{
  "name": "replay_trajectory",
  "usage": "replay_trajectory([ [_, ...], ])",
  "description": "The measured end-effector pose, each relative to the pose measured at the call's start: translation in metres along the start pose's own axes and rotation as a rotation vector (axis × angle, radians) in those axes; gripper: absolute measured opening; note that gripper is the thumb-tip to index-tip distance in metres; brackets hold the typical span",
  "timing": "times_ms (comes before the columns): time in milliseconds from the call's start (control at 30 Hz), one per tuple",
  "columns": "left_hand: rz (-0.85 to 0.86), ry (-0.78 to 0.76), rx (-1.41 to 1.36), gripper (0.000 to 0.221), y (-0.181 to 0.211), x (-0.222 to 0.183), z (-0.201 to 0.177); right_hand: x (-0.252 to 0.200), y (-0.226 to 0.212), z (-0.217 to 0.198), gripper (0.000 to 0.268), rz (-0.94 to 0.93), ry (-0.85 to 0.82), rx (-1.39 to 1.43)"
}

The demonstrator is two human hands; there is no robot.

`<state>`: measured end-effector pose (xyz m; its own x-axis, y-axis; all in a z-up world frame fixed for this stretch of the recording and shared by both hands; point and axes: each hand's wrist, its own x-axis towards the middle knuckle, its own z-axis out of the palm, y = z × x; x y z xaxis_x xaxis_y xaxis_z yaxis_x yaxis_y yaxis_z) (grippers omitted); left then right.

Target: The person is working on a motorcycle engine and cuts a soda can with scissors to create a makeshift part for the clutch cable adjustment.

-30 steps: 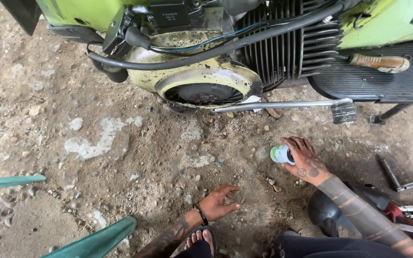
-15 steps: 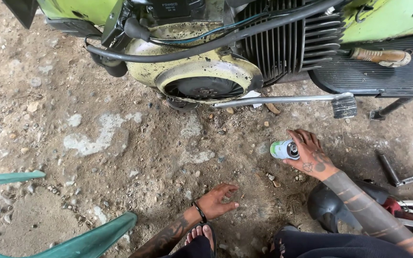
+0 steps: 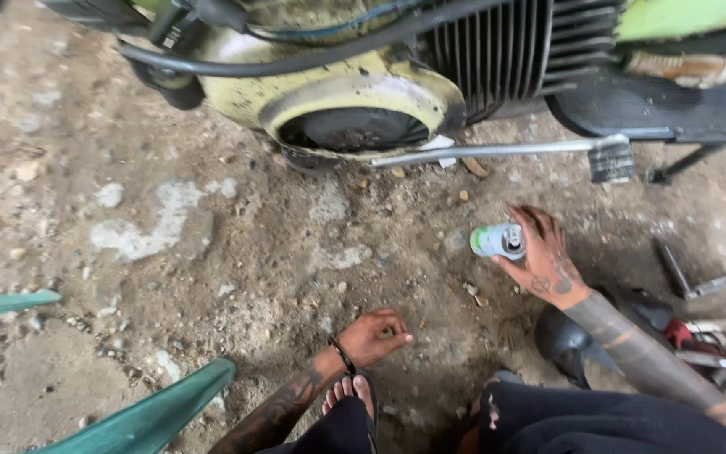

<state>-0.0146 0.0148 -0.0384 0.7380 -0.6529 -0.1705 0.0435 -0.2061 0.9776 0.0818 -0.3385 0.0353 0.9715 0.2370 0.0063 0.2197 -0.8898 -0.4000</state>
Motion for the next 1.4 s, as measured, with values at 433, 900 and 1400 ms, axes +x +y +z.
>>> replay_trajectory([
  [433,-0.134,-0.06,-0.056,0.021,-0.019,-0.004,0.007,-0.063,0.016,-0.014,0.067,-0.019,0.016,0.001],
  [900,-0.072,-0.161,-0.099,0.016,-0.012,0.081,-0.002,-0.279,0.146,-0.109,0.026,0.697,0.75,-0.078],
  [1400,-0.145,-0.126,0.119,0.018,-0.007,0.092,-0.031,-0.574,0.291,-0.063,0.055,1.656,0.099,-0.138],
])
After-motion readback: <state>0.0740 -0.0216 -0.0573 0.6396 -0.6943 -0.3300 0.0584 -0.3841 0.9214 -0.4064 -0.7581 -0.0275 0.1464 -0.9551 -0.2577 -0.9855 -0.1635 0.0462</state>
